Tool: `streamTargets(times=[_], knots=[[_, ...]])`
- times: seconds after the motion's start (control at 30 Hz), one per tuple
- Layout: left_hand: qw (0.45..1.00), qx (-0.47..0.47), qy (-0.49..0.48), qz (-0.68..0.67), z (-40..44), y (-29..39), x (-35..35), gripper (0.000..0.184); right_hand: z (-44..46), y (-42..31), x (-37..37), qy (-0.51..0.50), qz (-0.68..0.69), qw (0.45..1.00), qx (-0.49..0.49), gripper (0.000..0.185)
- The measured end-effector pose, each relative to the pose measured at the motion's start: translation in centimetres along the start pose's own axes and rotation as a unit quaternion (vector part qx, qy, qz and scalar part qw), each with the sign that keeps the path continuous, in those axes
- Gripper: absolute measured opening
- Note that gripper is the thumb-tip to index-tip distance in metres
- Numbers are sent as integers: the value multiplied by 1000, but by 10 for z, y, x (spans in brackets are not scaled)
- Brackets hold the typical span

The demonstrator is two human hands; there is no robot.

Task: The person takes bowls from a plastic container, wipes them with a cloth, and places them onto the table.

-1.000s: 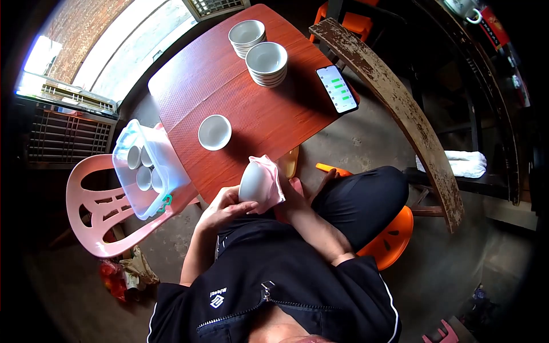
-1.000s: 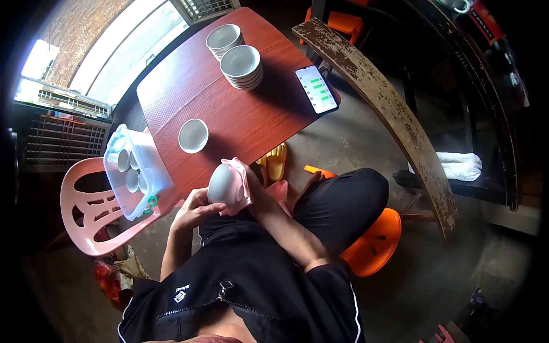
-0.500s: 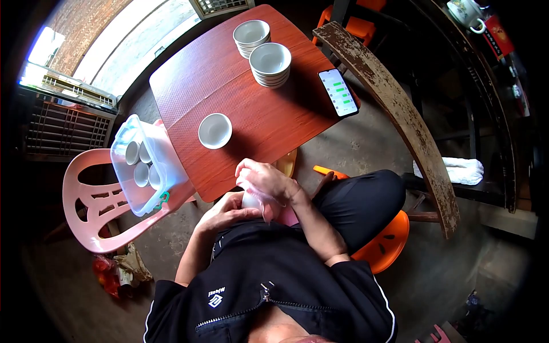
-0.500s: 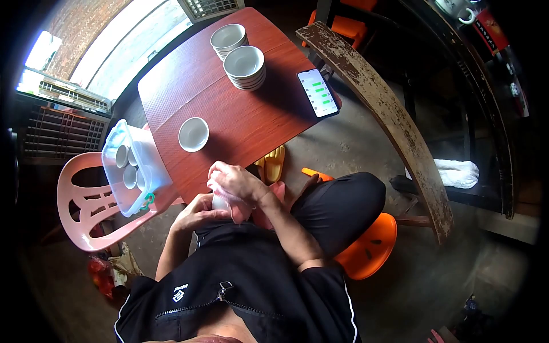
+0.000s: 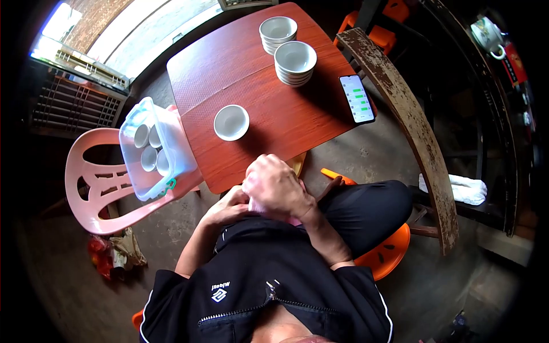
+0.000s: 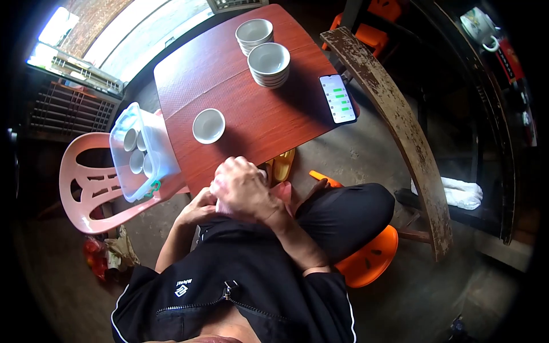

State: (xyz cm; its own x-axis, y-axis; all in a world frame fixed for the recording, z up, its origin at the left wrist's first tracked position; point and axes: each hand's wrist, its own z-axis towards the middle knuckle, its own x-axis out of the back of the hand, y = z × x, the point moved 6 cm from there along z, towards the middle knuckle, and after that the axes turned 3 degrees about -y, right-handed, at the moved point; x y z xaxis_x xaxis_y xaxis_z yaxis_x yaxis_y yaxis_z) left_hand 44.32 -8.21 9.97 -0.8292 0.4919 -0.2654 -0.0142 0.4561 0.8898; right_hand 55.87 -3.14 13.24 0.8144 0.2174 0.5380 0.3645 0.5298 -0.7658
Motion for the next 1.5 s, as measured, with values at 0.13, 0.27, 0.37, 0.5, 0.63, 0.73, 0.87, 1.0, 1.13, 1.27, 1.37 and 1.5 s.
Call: streamTargets(times=[0.13, 0.27, 0.37, 0.5, 0.63, 0.73, 0.87, 1.0, 1.13, 1.27, 1.37, 1.5], knots=[[997, -2, -74, -3, -1, -17, 1, 25, -7, 0, -16, -123, -63, 978, 158, 17], [998, 39, -39, -10, -5, 1, -11, 21, -36, 98, -64, -119, 589, 777, -188, 26], [987, -69, -28, 140, 1, 5, -18, 18, -23, 76, -68, -98, 800, 554, -206, 30], [986, -53, -29, 155, 7, 5, -18, 26, -58, 148, -108, -40, 770, 565, -296, 25], [985, 27, -104, -133, 4, -1, -2, 36, -16, 66, -41, -229, 510, 788, -257, 29], [980, -26, -83, -177, 6, 0, 1, 31, -32, 87, -62, -46, 667, 680, -302, 22], [994, -94, -55, -11, 12, -5, -1, 25, -21, 51, -76, 9, 890, 420, -177, 29], [994, -47, -90, -39, -1, 7, -5, 31, -21, 85, -53, -7, 667, 688, -286, 27], [914, -78, -88, -388, 4, -5, 4, 42, 22, 20, -17, -69, 569, 785, -238, 21], [827, -128, -25, -548, 6, -9, 20, 52, 17, 2, -11, 101, 429, 884, -159, 39], [789, -133, 3, -600, 6, -19, 29, 53, -7, -24, -24, 146, 102, 983, -36, 55], [834, -148, 0, -532, 8, -26, 37, 47, -6, -19, -26, 139, 18, 990, 18, 46]])
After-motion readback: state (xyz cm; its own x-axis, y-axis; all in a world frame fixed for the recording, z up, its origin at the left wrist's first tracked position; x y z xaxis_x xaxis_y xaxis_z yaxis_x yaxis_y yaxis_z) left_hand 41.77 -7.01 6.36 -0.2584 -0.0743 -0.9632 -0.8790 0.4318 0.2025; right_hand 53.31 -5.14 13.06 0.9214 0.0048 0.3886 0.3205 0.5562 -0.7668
